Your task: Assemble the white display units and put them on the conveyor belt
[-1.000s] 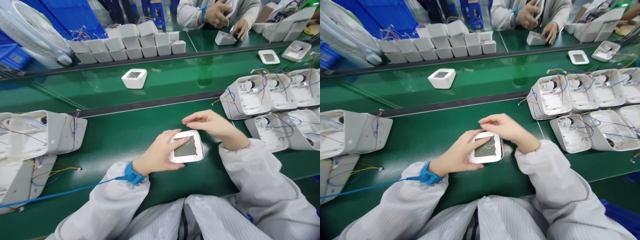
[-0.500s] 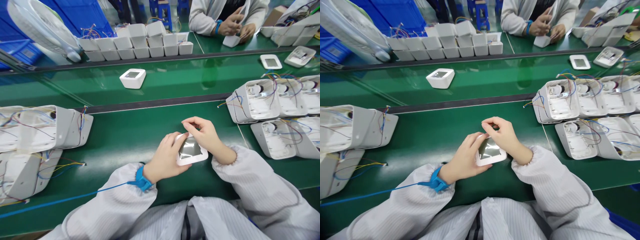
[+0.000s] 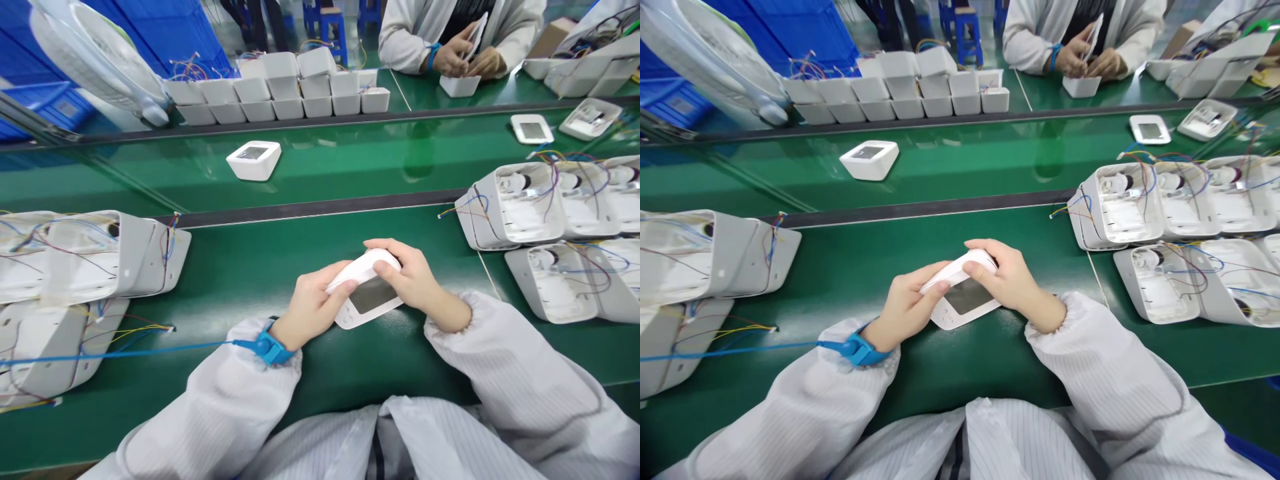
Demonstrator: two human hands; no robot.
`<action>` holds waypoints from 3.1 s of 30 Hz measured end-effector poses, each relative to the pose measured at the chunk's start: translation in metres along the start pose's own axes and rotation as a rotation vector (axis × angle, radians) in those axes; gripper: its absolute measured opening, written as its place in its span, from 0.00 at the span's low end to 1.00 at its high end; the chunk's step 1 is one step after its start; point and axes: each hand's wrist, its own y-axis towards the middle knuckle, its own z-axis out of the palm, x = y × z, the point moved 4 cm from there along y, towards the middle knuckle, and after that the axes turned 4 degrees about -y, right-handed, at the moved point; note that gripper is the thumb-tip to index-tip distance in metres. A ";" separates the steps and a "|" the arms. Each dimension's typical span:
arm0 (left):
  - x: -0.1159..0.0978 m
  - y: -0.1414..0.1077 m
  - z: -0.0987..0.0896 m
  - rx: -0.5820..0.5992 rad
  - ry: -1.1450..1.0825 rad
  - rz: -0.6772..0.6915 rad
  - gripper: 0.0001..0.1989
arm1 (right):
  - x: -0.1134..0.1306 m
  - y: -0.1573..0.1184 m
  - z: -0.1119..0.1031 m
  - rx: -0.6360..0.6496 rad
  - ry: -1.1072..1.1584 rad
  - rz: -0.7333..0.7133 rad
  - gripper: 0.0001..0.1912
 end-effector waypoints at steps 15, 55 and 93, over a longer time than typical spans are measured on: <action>-0.018 -0.008 0.001 -0.023 0.315 0.242 0.17 | 0.024 -0.010 -0.004 -0.171 -0.235 -0.159 0.18; 0.027 0.003 -0.001 -0.343 -0.255 -0.011 0.25 | -0.001 -0.001 0.000 -0.043 -0.005 -0.107 0.20; 0.006 0.004 0.020 -0.032 0.034 0.118 0.26 | -0.083 0.073 -0.023 -0.332 -0.021 0.431 0.34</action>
